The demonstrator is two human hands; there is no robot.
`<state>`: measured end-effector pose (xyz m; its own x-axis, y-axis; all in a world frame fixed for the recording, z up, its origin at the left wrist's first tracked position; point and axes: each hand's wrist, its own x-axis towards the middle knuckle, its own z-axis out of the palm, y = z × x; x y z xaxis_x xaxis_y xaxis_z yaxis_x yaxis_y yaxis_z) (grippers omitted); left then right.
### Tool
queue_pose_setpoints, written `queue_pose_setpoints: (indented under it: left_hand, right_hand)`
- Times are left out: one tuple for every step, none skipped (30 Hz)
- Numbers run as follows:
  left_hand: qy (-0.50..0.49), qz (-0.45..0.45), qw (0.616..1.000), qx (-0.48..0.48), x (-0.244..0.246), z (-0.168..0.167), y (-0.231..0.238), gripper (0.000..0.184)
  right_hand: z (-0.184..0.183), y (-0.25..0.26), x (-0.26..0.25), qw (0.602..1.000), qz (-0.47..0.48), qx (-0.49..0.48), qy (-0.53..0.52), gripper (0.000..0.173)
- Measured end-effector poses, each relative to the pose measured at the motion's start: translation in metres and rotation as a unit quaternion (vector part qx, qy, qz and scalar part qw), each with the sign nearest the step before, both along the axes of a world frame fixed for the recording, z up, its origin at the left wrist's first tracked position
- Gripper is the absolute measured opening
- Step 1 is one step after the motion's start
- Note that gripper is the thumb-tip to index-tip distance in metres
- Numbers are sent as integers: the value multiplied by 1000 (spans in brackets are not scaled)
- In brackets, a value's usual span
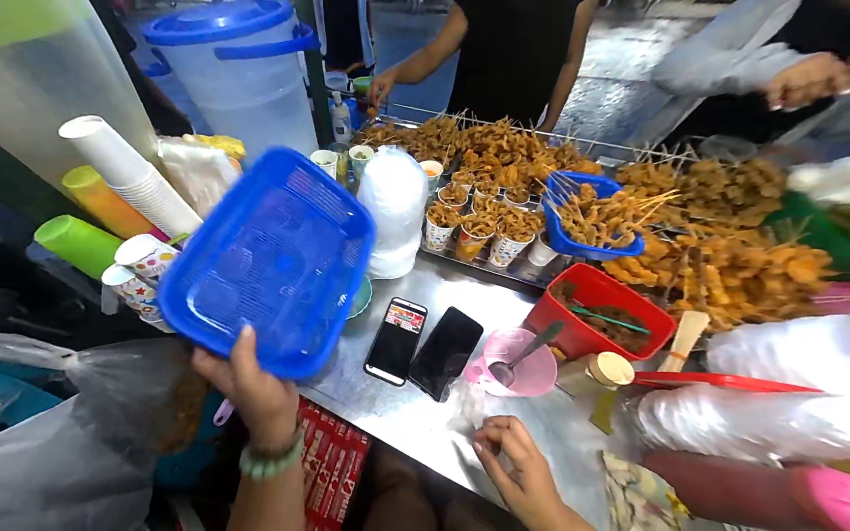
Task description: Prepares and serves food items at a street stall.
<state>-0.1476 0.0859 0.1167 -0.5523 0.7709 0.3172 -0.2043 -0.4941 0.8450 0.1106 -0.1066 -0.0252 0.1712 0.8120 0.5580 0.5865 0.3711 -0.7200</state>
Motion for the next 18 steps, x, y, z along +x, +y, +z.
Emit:
queue_pose_setpoints:
  left_hand:
    - [-18, -43, 997, -54, 1, -2, -22, 56]
    - [-35, -92, 990, -105, 2, -6, -42, 49]
    - [-54, -141, 977, -147, 5, -12, -58, 45]
    - [-80, -185, 962, -184, 9, -20, -72, 40]
    - [-105, -223, 945, -214, 15, -27, -82, 38]
    - [-130, -252, 929, -237, 24, -32, -90, 36]
    - [-150, -266, 915, -262, 34, -35, -97, 35]
    - [-162, -269, 905, -287, 43, -35, -100, 34]
    - [-167, -273, 896, -309, 51, -35, -101, 34]
    - [-161, -287, 887, -325, 55, -35, -100, 36]
    - [-126, -303, 883, -336, 55, -36, -95, 42]
    - [-63, -313, 883, -343, 53, -38, -88, 50]
    - [9, -294, 893, -340, 49, -39, -77, 56]
    - [77, -253, 911, -316, 41, -41, -61, 57]
    - [151, -197, 929, -275, 32, -40, -40, 58]
    - [225, -140, 937, -226, 23, -34, -14, 58]
    - [298, -91, 932, -186, 16, -25, 14, 56]
    - [371, -60, 912, -164, 9, -16, 44, 52]
  right_hand:
    - [18, 4, -2, 999, 19, 43, -22, 16]
    - [38, 8, -4, 994, 37, 82, -59, 22]
    - [57, 13, -7, 987, 53, 108, -104, 31]
    - [74, 16, -11, 979, 69, 114, -151, 38]
    - [87, 20, -16, 970, 81, 105, -204, 44]
    - [96, 26, -20, 957, 89, 92, -261, 46]
    - [100, 32, -23, 942, 93, 81, -312, 45]
    - [101, 39, -25, 932, 91, 74, -343, 41]
    - [102, 47, -25, 928, 83, 71, -356, 33]
    - [104, 54, -22, 930, 73, 68, -353, 23]
    - [107, 61, -18, 934, 64, 61, -345, 16]
    - [112, 66, -12, 938, 57, 49, -338, 12]
    - [118, 70, -5, 941, 52, 34, -332, 11]
    - [123, 74, 3, 942, 48, 17, -331, 12]
    - [127, 78, 11, 943, 49, -3, -330, 13]
    - [129, 82, 18, 942, 53, -26, -330, 14]
    - [131, 86, 24, 941, 59, -49, -331, 15]
    - [131, 90, 29, 937, 65, -71, -337, 15]
